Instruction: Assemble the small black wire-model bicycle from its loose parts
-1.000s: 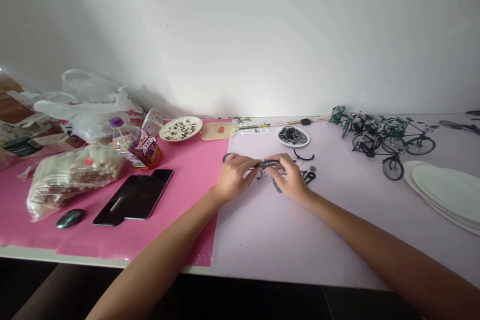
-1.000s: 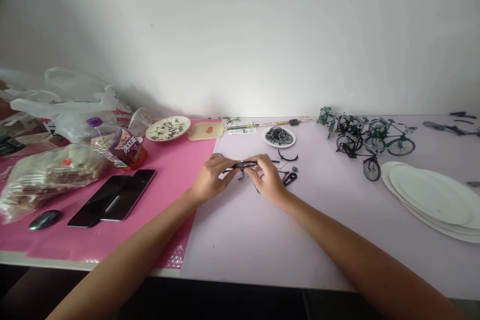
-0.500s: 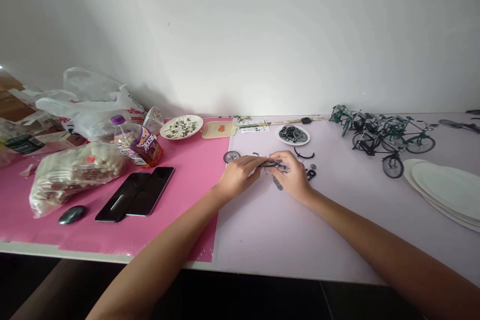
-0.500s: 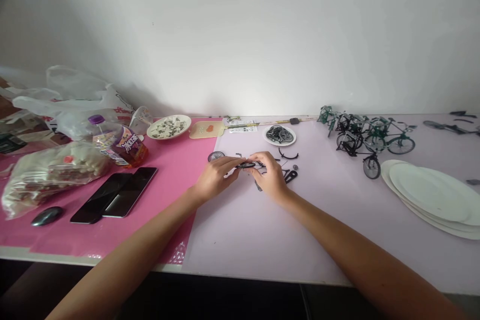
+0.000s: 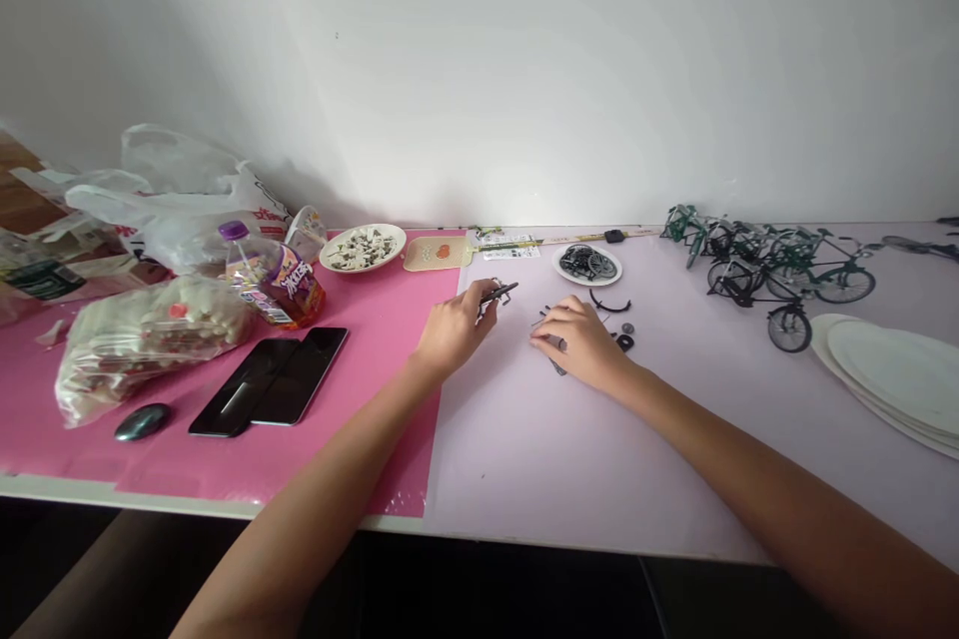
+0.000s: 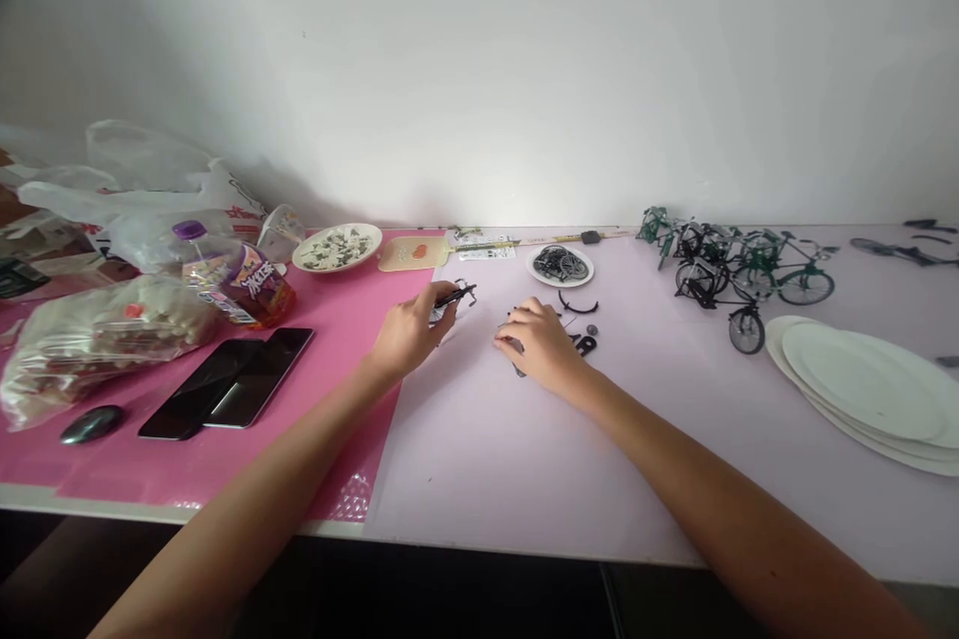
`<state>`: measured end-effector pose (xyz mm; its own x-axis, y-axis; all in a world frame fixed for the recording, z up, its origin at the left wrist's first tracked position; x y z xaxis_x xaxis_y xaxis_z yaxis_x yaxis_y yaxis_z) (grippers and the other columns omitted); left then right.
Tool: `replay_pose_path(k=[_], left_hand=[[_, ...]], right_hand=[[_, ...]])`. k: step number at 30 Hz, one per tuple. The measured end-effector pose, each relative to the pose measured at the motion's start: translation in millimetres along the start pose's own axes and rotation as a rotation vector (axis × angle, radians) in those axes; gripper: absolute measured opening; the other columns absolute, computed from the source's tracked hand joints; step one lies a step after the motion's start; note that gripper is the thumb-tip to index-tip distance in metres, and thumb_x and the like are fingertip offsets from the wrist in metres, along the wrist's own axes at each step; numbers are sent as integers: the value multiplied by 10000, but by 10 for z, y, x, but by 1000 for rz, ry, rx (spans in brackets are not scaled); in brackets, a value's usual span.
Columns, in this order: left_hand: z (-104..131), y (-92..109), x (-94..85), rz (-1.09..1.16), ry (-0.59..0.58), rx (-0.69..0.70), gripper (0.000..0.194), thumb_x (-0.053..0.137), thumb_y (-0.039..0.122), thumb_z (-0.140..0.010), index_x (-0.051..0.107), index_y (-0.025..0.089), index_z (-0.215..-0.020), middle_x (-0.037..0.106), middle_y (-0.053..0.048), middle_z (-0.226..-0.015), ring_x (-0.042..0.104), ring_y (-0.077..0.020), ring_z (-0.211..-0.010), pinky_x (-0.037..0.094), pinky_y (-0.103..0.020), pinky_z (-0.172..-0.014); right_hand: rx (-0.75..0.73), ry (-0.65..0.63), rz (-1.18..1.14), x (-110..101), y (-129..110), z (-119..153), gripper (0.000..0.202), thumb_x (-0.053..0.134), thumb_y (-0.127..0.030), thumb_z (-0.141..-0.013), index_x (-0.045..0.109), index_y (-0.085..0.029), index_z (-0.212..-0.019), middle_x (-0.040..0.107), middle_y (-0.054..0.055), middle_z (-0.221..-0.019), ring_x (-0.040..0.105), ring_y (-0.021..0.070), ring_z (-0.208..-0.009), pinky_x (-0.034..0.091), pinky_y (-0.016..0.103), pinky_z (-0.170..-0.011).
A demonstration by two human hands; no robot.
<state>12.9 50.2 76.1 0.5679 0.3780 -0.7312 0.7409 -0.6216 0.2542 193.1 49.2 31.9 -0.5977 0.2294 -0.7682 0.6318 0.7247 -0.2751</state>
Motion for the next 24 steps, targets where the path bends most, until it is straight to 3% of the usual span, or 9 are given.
replay_pose_path(k=[3, 6, 14, 19, 24], left_hand=[[-14, -3, -46, 45, 38, -5, 247, 549, 208, -988, 599, 197, -1230, 767, -93, -1110, 762, -205, -928, 575, -272, -728], [-24, 0, -72, 47, 70, -33, 215, 585, 212, -968, 655, 191, -1170, 764, -88, -1051, 754, -192, -878, 568, -266, -721], [-6, -149, -96, 179, 155, -228, 169, 709, 234, -870, 685, 206, -1035, 804, -37, -961, 773, -203, -889, 571, -282, -757], [-14, -175, -212, 16, 251, -120, 166, 682, 218, -861, 703, 208, -1025, 805, -33, -922, 757, -193, -806, 542, -268, -701], [-12, -42, -187, -43, 235, 20, 171, 689, 179, -816, 713, 210, -982, 791, -26, -844, 723, -182, -727, 526, -275, -683]], right_hand=[[-24, -14, -3, 21, -14, 15, 178, 701, -296, -964, 784, -293, -807, 735, 62, -798, 563, 292, -944, 463, 467, -808], [-43, -13, 4, 36, -30, 12, 209, 679, -308, -983, 775, -288, -799, 725, 69, -799, 550, 292, -949, 450, 457, -800], [-57, -70, 237, 124, -79, -12, 202, 599, -198, -1013, 674, -223, -827, 676, 93, -877, 532, 302, -977, 409, 437, -777], [-3, -2, 59, 9, -116, -37, 158, 564, -219, -1035, 645, -242, -902, 681, 72, -934, 542, 270, -926, 435, 419, -792], [7, 69, -105, -74, -177, -57, 173, 517, -229, -1049, 610, -249, -904, 661, 66, -907, 570, 262, -906, 485, 432, -817]])
Point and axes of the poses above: each hand's wrist, its own z-axis away from the middle knuckle, its own x-axis out of the palm, y = z × x, the point moved 8 cm from there along -z, towards the middle knuckle
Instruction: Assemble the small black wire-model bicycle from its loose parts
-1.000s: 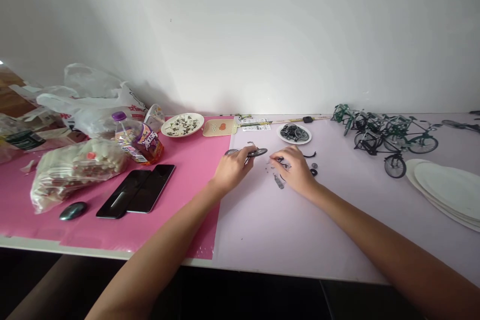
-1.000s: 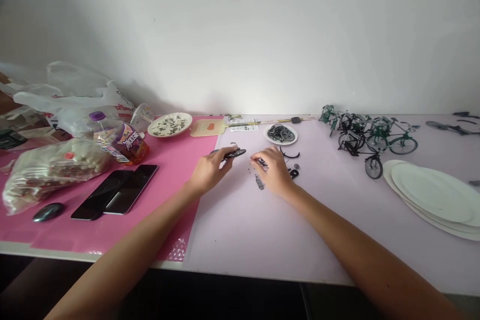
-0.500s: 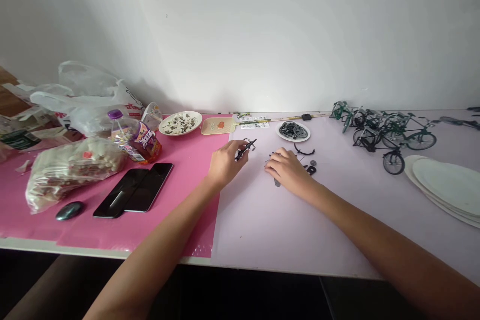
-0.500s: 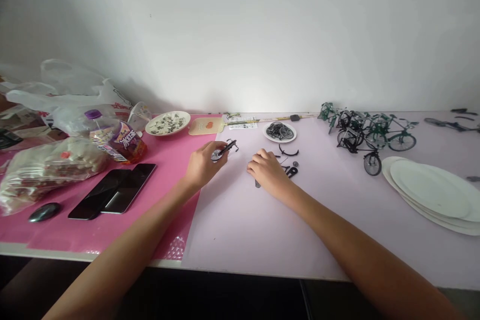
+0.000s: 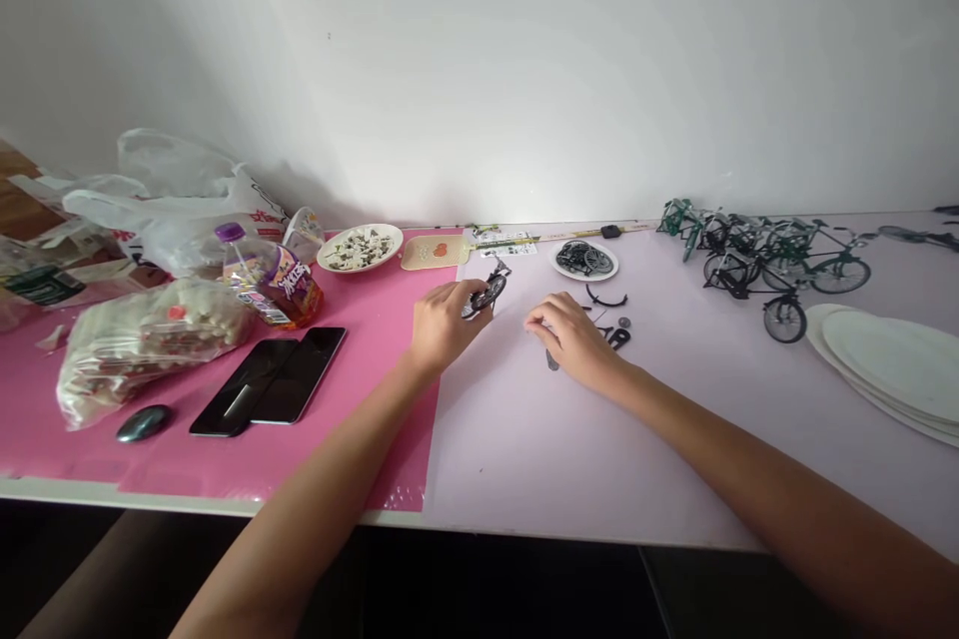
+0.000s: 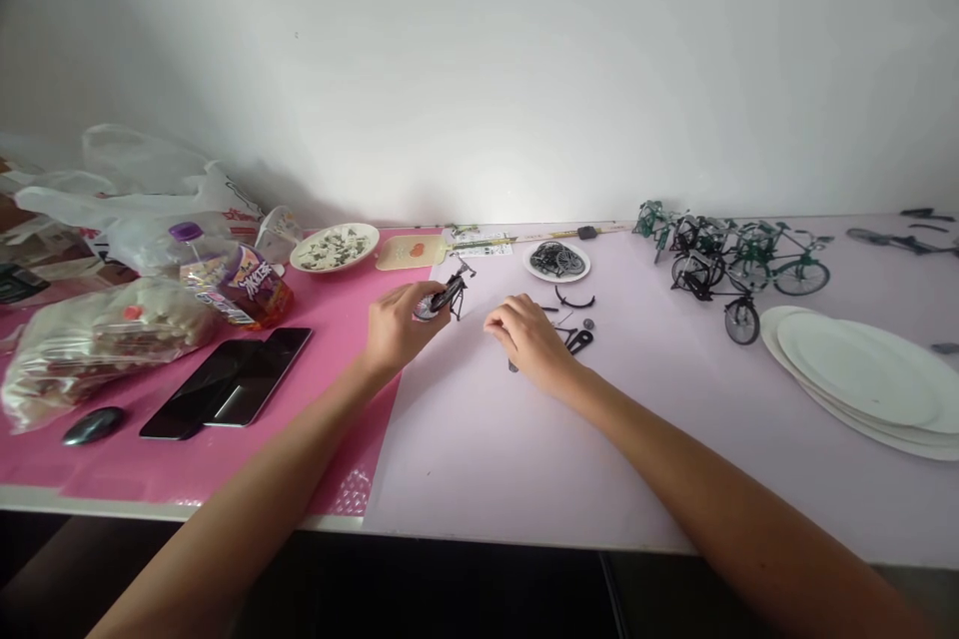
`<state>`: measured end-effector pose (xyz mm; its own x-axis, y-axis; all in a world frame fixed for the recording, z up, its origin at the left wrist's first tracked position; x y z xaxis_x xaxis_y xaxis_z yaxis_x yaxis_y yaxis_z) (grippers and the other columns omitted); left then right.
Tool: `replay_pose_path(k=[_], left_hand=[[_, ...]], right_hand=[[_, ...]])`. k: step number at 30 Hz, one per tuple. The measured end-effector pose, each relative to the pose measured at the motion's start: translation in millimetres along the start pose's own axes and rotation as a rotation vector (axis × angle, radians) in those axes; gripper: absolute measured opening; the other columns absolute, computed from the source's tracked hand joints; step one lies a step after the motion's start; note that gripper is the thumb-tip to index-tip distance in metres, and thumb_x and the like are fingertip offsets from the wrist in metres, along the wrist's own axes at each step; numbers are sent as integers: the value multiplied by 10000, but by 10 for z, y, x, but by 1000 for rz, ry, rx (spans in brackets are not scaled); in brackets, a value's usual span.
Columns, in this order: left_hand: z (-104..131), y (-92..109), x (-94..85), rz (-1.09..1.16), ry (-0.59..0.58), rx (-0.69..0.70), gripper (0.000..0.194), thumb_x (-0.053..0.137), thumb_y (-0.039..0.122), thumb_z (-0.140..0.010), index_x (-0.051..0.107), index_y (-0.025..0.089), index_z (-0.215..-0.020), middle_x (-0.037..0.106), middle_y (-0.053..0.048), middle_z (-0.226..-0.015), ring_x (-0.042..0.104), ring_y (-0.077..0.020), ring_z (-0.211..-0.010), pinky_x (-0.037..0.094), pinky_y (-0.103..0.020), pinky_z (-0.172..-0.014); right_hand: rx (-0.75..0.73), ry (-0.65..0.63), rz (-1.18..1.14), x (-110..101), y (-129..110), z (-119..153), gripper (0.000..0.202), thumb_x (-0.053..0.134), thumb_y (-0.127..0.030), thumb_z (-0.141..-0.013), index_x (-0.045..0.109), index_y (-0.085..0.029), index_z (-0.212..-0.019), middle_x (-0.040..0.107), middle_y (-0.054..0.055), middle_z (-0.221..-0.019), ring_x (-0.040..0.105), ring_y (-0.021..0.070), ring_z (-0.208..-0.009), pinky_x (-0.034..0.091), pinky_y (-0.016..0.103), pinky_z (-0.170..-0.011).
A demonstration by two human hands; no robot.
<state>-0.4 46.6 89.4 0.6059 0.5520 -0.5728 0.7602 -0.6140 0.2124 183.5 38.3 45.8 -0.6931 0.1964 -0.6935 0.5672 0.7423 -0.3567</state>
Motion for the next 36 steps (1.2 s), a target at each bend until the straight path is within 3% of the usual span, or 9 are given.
replay_pose_path(k=[3, 9, 15, 36], left_hand=[[29, 83, 29, 95, -3, -62, 144, 686, 193, -817, 707, 209, -959, 793, -27, -859, 718, -173, -725, 550, -285, -700], [157, 135, 262, 560, -99, -420, 151, 774, 265, -787, 691, 173, -873, 777, -41, -813, 737, -175, -723, 616, -299, -714], [294, 157, 505, 760, -222, -591, 195, 806, 297, -770, 706, 147, -845, 784, -78, -821, 757, -199, -765, 630, -322, -739], [315, 153, 536, 809, -224, -621, 252, 829, 357, -767, 725, 139, -839, 789, -78, -839, 754, -190, -775, 618, -309, -744]], right_hand=[[0, 61, -80, -52, -42, -4, 150, 501, -244, -1050, 604, -259, -941, 648, 71, -923, 593, 266, -929, 511, 431, -821], [39, 220, -161, -165, -70, 21, 118, 485, -292, -1051, 589, -267, -1000, 641, 68, -943, 620, 248, -885, 541, 404, -794], [124, 232, -226, -117, -35, 36, 154, 487, -339, -1054, 570, -256, -953, 646, 56, -893, 623, 227, -833, 540, 384, -775], [196, 213, -279, -18, 72, 75, 207, 495, -403, -1058, 599, -245, -974, 669, 66, -933, 635, 224, -875, 549, 376, -781]])
Point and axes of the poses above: each hand's wrist, its own z-axis away from the middle knuckle, its own x-axis out of the palm, y = z × x, the point moved 8 cm from there along -z, towards the middle knuckle
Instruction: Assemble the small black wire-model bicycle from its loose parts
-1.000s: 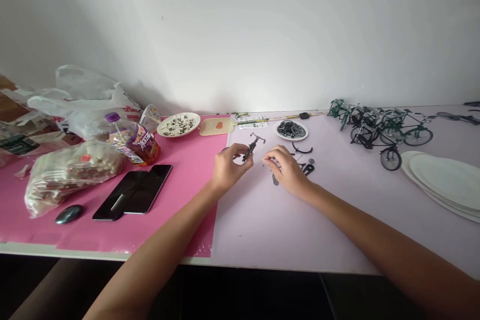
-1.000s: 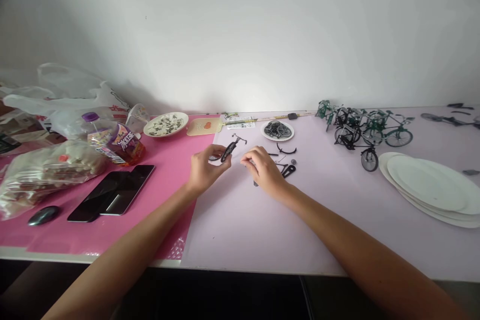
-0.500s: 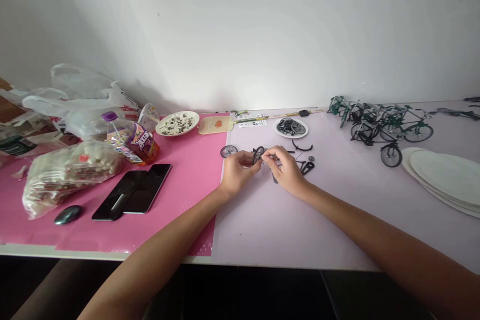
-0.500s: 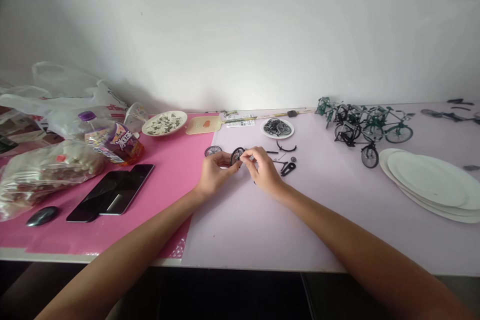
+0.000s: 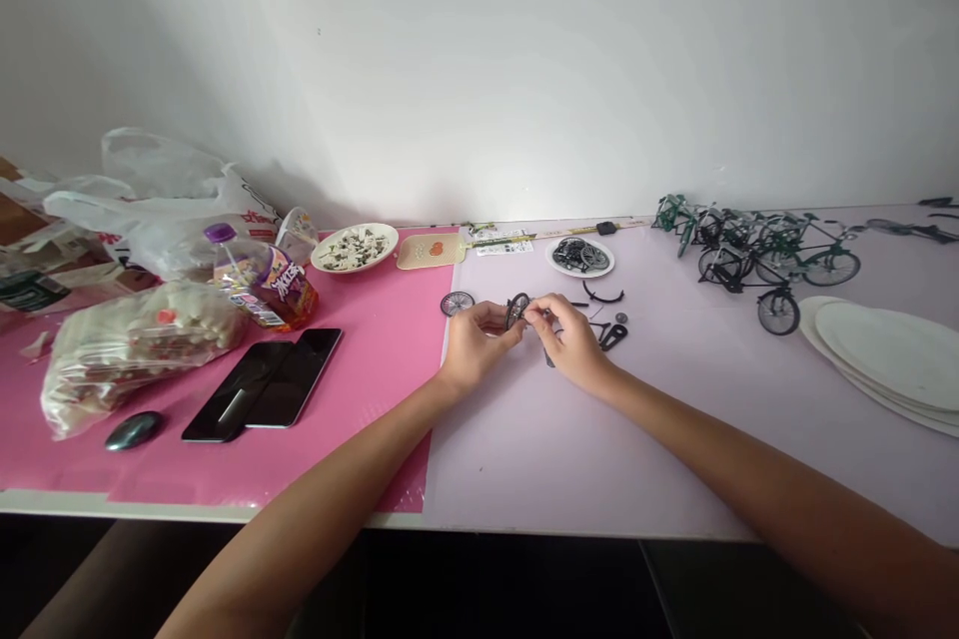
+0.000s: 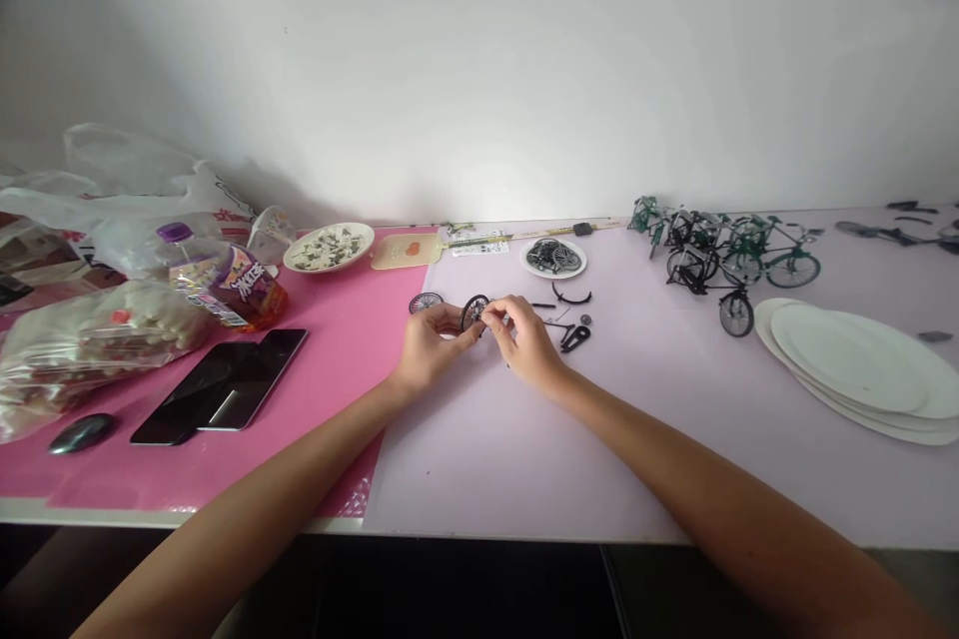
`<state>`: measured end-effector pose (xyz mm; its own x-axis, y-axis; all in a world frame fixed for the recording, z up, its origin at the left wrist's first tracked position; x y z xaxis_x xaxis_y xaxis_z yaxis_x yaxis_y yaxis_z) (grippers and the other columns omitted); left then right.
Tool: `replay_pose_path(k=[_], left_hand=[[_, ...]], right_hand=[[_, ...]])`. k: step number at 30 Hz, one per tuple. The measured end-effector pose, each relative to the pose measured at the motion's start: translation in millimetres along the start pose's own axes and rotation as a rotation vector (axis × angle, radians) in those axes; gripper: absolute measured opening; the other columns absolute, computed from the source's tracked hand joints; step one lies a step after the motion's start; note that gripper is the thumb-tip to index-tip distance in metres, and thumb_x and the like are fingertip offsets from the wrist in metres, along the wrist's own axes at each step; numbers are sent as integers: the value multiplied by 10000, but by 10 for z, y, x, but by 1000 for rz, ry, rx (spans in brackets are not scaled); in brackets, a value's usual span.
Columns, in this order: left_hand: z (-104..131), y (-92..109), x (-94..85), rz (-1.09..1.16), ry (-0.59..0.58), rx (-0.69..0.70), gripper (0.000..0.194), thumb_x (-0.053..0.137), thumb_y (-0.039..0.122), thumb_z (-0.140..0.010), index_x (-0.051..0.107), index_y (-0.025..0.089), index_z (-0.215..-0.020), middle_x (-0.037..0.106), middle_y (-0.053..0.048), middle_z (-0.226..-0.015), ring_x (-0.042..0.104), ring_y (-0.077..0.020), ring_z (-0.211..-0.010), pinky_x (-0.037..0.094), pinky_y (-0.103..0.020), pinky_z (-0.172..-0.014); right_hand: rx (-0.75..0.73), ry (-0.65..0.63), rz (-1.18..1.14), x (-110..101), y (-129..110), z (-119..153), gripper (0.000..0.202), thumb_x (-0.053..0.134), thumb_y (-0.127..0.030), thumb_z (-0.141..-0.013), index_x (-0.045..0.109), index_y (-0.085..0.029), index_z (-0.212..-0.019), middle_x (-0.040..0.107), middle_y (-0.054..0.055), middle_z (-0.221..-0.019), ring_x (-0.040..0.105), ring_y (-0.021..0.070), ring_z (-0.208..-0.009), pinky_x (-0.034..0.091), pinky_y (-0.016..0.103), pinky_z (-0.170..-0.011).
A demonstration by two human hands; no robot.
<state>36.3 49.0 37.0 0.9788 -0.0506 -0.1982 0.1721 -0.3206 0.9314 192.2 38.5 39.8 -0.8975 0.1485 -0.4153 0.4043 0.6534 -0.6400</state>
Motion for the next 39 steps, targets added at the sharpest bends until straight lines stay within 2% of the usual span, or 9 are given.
replay_pose_path(k=[5, 14, 25, 33, 39], left_hand=[[-13, -20, -6, 22, -3, -13, 271, 834, 379, -760, 725, 144, -841, 790, -77, -837, 756, -197, -777, 615, -311, -740], [-29, -55, -37, 26, -1, -3, 284, 825, 407, -754, 726, 150, -823, 786, -69, -839, 758, -203, -782, 610, -298, -742], [-25, -70, -28, -1, -21, 2, 281, 824, 403, -760, 736, 142, -817, 785, -64, -820, 749, -200, -759, 606, -305, -746], [-23, -51, -38, 1, -20, 7, 356, 821, 483, -772, 738, 144, -837, 782, -78, -827, 750, -200, -770, 603, -291, -724], [-13, 7, -26, -27, -28, 36, 281, 803, 420, -802, 746, 148, -842, 783, -66, -829, 745, -190, -771, 599, -281, -732]], right_hand=[[-30, 28, 30, -20, -65, 3, 199, 514, -398, -1052, 631, -250, -989, 682, 67, -927, 640, 227, -863, 563, 375, -759], [-231, 78, 109, -79, -267, -31, 96, 576, -250, -1021, 668, -256, -992, 696, 53, -872, 640, 220, -812, 564, 375, -718], [-73, -14, 26, -34, -134, -39, 139, 550, -314, -1038, 646, -242, -968, 683, 51, -902, 633, 202, -832, 558, 342, -726], [-262, 37, 99, -79, -282, -46, 88, 577, -188, -1003, 644, -245, -1002, 693, 57, -894, 644, 216, -837, 564, 360, -703], [-269, 14, 163, -81, -306, -63, 114, 539, -177, -1019, 628, -239, -988, 666, 61, -872, 633, 213, -817, 540, 334, -639]])
Point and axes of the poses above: each hand's wrist, its own z-axis away from the middle knuckle, its own x-axis out of the palm, y = z × x, the point moved 8 cm from there along -z, towards the middle knuckle
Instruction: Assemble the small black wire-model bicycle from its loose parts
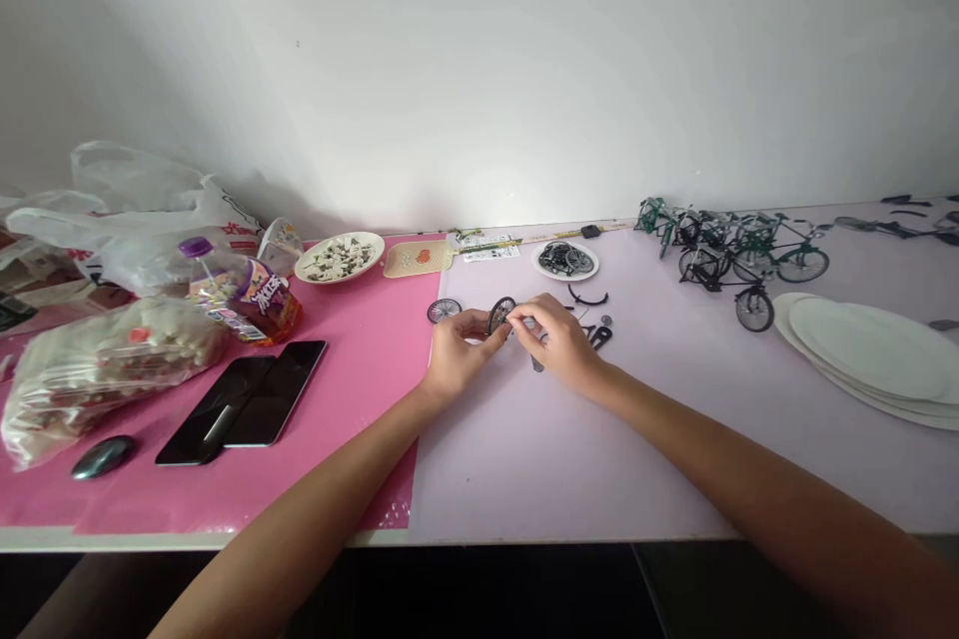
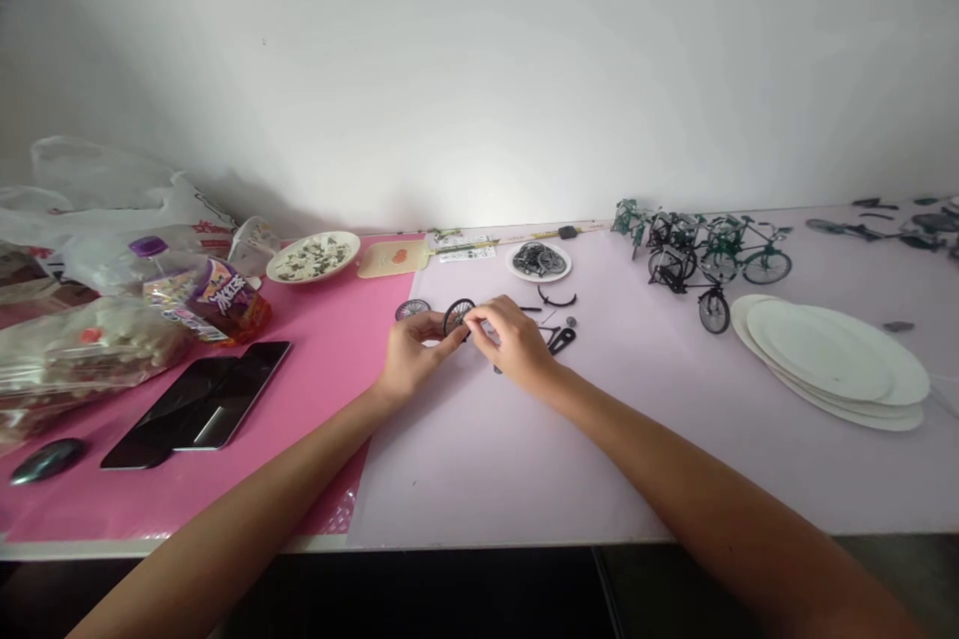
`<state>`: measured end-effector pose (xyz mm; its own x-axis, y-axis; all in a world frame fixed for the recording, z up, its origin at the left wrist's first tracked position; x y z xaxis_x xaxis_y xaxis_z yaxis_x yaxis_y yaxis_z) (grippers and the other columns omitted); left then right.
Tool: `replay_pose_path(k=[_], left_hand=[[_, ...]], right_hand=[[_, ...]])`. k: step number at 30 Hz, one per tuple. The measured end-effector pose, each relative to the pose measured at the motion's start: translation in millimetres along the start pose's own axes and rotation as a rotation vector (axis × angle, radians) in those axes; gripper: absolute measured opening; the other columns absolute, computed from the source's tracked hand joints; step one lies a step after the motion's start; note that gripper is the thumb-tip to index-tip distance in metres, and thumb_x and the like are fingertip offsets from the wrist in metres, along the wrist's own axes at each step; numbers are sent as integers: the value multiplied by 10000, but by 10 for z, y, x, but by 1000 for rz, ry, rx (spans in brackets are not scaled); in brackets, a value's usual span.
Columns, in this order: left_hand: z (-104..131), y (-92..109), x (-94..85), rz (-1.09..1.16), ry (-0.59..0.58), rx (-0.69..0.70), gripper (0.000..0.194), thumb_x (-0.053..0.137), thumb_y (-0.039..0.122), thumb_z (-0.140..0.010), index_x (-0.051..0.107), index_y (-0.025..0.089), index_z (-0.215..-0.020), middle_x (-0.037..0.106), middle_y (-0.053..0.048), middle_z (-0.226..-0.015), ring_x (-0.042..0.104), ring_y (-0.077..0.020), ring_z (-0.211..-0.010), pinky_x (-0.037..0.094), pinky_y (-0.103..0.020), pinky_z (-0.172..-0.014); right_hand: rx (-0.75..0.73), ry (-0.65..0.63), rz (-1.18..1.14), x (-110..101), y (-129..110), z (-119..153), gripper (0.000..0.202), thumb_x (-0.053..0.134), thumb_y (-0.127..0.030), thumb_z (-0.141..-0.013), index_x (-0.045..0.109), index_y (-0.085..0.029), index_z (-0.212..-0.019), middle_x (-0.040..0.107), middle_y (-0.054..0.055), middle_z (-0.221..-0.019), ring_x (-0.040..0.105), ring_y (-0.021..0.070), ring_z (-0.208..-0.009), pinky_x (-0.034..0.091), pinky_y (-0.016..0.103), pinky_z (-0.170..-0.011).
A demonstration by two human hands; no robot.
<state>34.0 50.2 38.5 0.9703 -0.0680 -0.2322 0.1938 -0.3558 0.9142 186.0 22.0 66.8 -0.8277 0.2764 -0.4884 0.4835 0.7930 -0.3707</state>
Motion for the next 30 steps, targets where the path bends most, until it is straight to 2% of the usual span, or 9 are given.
replay_pose_path(k=[6, 14, 17, 22, 30], left_hand=[[-1, 23, 12, -16, -3, 8, 188, 762, 342, -837, 763, 155, -864, 783, -49, -829, 744, -183, -779, 595, -279, -755], [-16, -40, 3, 30, -8, -15, 251, 802, 373, -803, 783, 144, -905, 800, -68, -872, 760, -203, -803, 618, -296, -780], [-21, -59, -3, 41, -12, -23, 272, 810, 377, -789, 792, 136, -913, 804, -73, -884, 761, -211, -805, 624, -304, -773], [-25, -71, -9, 62, -16, -27, 288, 825, 358, -754, 802, 127, -924, 809, -83, -909, 759, -212, -811, 628, -318, -794], [-26, -66, -25, 31, 1, -24, 254, 814, 308, -733, 805, 123, -906, 808, -87, -882, 753, -207, -779, 619, -309, -768]], right_hand=[[14, 4, 1, 6, 24, 2, 101, 540, -186, -1015, 616, -238, -974, 655, 63, -861, 616, 213, -813, 526, 322, -605], [-15, 34, -12, 0, 16, 33, 130, 582, -164, -993, 686, -240, -1007, 710, 61, -883, 650, 203, -812, 557, 312, -624], [-38, 59, -2, -24, 2, 32, 145, 605, -169, -981, 722, -249, -1011, 737, 58, -878, 658, 202, -774, 574, 336, -658], [-57, 31, 41, -20, -5, 11, 174, 605, -190, -979, 758, -269, -1009, 762, 58, -852, 672, 225, -775, 594, 406, -726], [-90, 59, 78, -36, -31, 13, 166, 625, -184, -964, 769, -265, -980, 772, 52, -817, 681, 216, -738, 588, 393, -694]])
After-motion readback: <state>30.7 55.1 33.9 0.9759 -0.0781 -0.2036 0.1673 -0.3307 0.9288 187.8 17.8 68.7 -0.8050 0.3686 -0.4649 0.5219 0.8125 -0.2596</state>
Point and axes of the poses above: each hand's wrist, its own z-axis away from the middle knuckle, its own x-axis out of the palm, y = z × x, the point moved 8 cm from there along -z, towards the middle knuckle
